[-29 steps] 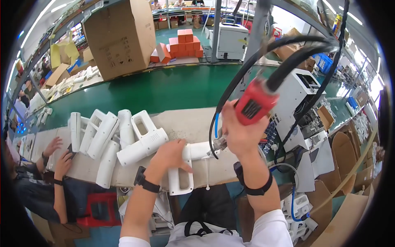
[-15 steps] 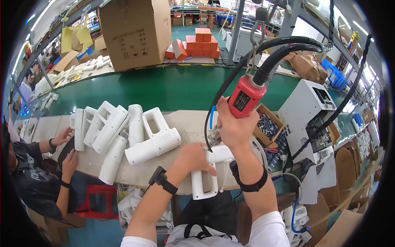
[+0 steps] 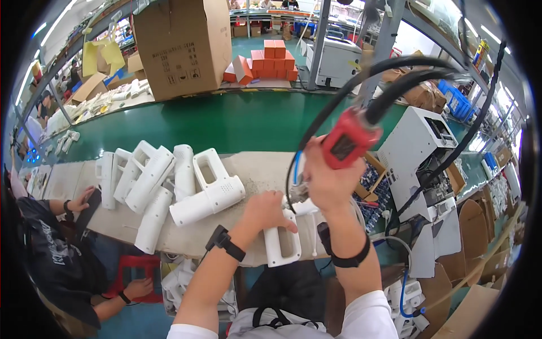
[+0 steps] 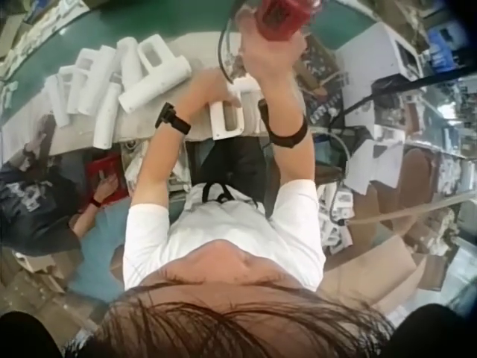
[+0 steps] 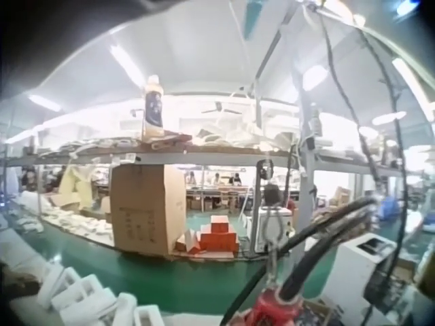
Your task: The person picks up a white plastic housing, aligns it with another part, and drives screws into it using a red power tool. They then set the housing aside, pick up a new housing from a box, and repeat the process.
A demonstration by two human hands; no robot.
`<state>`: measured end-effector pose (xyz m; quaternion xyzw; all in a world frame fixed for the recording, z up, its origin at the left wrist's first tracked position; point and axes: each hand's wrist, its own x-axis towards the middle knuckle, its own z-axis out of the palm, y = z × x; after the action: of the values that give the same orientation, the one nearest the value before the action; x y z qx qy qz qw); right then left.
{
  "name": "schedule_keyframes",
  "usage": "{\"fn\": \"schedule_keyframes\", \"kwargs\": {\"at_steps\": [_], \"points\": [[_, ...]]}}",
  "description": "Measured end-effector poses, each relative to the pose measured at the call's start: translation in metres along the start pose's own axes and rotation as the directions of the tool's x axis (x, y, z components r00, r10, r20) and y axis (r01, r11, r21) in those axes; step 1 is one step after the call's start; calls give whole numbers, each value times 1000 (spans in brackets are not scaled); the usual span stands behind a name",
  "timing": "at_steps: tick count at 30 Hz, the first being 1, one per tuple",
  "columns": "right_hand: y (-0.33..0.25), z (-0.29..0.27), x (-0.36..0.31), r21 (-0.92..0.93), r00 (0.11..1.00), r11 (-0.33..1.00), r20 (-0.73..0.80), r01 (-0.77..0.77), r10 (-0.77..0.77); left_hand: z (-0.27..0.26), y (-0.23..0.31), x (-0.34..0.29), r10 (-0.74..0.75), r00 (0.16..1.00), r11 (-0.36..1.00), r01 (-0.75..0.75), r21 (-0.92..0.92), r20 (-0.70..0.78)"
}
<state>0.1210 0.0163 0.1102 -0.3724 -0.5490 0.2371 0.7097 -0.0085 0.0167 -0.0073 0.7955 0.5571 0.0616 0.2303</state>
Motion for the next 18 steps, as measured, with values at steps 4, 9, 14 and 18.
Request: {"fn": "schedule_keyframes", "kwargs": {"at_steps": [4,9,14,18], "points": [[-22,-11,-6,55,999,998,48,-23,20,21,-12,20,98,995,982,-96,163,-7],[0,-8,-21,63,990,989,62,-134,130,29,-18,18,237,961,970,-227,85,-140],[14,0,-32,18,980,985,104,-173,170,26,-15,4,260,932,955,-286,-72,-251],[14,-7,-24,-19,995,998,82,-52,53,43,-18,-27,1,870,993,-61,-106,-493]]}}
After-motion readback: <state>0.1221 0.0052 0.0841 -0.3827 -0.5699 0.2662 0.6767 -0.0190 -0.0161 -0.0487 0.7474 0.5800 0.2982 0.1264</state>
